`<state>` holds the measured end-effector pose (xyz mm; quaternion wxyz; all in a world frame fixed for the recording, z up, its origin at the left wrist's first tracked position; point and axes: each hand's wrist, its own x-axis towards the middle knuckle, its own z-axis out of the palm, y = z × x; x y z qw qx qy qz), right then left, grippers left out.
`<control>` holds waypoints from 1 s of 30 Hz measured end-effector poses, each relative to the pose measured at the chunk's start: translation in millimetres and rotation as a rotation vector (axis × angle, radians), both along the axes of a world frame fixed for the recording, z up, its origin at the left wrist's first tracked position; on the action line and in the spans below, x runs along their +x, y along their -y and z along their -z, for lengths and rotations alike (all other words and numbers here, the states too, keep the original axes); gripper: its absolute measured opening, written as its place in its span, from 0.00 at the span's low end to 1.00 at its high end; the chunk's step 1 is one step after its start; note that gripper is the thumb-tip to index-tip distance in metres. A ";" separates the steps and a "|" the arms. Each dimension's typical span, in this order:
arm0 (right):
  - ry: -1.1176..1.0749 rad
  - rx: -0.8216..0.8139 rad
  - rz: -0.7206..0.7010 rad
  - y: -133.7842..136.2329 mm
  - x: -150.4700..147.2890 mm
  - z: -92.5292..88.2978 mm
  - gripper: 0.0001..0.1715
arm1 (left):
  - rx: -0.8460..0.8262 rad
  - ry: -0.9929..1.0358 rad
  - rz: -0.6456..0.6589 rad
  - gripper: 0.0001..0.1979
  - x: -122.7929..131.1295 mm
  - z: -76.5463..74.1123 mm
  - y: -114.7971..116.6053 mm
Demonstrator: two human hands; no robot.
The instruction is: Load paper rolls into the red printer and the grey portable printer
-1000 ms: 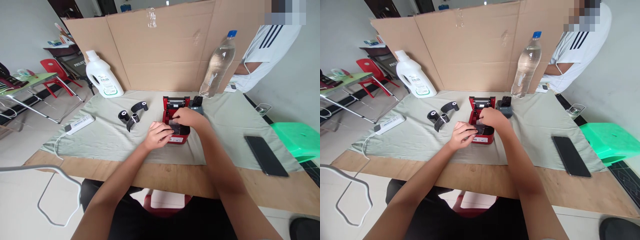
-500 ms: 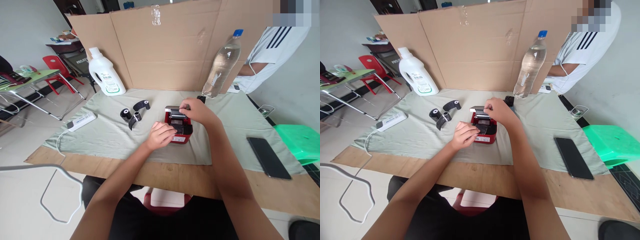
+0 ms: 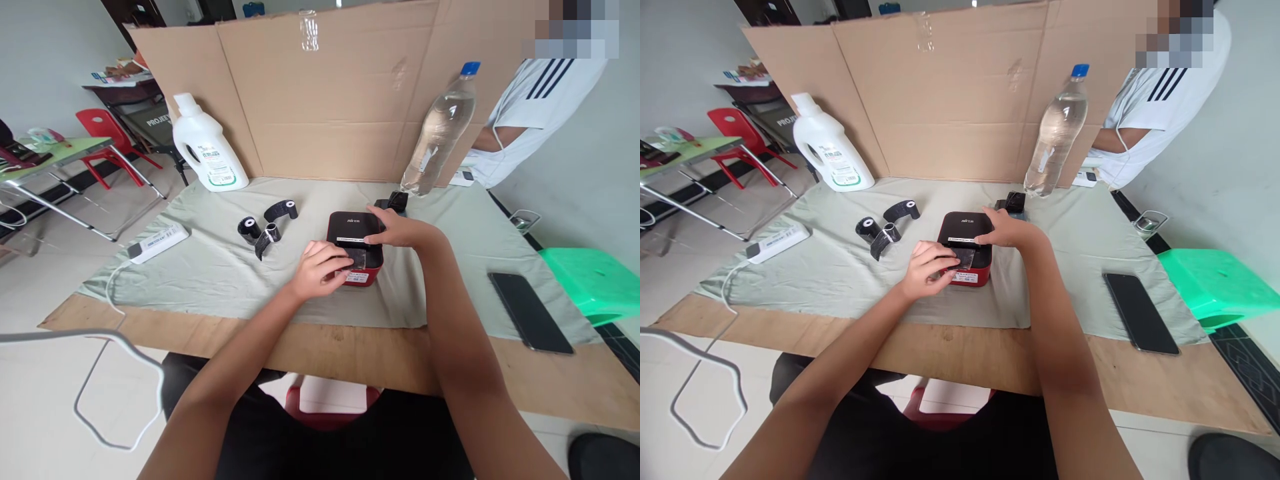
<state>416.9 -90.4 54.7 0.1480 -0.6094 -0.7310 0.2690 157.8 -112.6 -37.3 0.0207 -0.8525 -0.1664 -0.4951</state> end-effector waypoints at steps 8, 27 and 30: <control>-0.230 -0.297 0.055 7.6 -2.0 1.6 0.61 | -0.303 0.089 -0.014 0.22 -7.8 5.4 -18.7; -0.916 -0.136 0.271 29.1 -20.9 73.0 0.42 | -0.750 0.476 0.081 0.13 13.7 9.4 -13.5; -0.973 -0.054 0.255 30.7 -24.2 82.2 0.41 | -0.834 0.509 0.099 0.11 18.8 5.6 -14.3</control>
